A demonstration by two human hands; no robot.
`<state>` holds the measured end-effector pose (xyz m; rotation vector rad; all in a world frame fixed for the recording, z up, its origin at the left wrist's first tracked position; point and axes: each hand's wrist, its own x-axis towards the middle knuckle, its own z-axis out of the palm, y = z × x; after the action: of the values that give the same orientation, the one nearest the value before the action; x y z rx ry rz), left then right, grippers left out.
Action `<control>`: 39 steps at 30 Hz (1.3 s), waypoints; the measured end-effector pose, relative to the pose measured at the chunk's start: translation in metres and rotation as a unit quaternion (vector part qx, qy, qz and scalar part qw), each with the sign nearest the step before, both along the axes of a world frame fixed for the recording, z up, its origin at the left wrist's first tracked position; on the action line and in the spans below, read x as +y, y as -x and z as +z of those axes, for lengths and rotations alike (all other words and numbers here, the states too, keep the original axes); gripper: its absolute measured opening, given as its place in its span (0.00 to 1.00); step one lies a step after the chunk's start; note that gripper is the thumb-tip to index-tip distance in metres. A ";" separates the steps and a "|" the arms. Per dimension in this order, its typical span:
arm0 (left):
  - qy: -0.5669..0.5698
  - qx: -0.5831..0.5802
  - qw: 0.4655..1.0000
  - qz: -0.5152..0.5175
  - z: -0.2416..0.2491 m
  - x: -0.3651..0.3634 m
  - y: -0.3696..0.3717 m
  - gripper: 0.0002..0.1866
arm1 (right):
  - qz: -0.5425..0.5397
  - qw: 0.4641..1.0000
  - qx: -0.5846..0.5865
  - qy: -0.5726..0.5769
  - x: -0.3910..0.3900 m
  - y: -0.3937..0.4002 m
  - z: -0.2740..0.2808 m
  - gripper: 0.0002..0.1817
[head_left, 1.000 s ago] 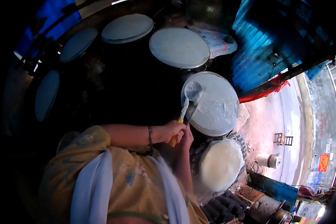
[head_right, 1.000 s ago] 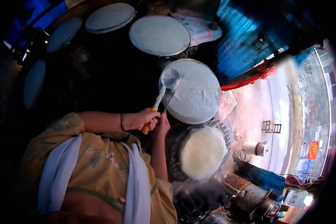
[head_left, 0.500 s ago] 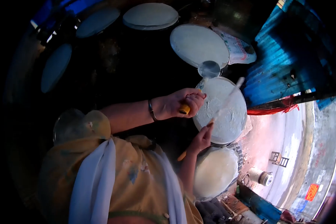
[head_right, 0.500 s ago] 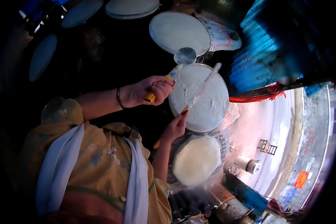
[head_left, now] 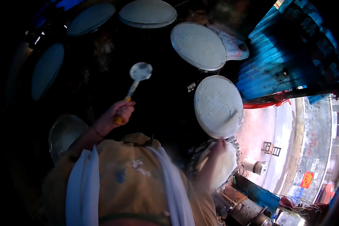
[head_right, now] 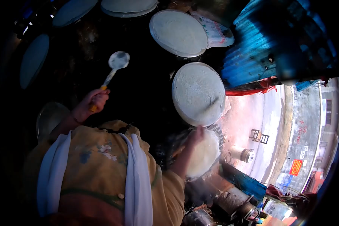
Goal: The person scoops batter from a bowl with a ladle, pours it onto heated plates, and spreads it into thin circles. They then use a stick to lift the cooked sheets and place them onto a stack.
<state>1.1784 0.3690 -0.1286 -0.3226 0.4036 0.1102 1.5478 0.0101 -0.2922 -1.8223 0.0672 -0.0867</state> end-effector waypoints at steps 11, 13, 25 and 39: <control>0.013 -0.059 0.977 0.204 0.016 0.061 0.134 0.05 | 0.112 0.943 0.135 -0.282 0.115 0.159 0.105 0.15; 0.098 -0.217 0.941 0.242 0.042 0.081 0.144 0.04 | 0.032 0.956 0.184 -0.228 0.142 0.155 0.105 0.17; -0.276 0.129 0.918 0.253 0.089 0.087 0.130 0.07 | 0.365 0.893 0.211 -0.157 0.375 0.134 0.107 0.08; -0.068 -0.030 0.842 0.534 0.064 0.120 0.124 0.08 | 0.655 0.728 -0.203 0.030 0.675 0.144 0.095 0.09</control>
<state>1.0542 0.4887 -0.0643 -0.3784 0.1081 1.2216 1.4038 0.6856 -0.1968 -1.4937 -1.5342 0.5233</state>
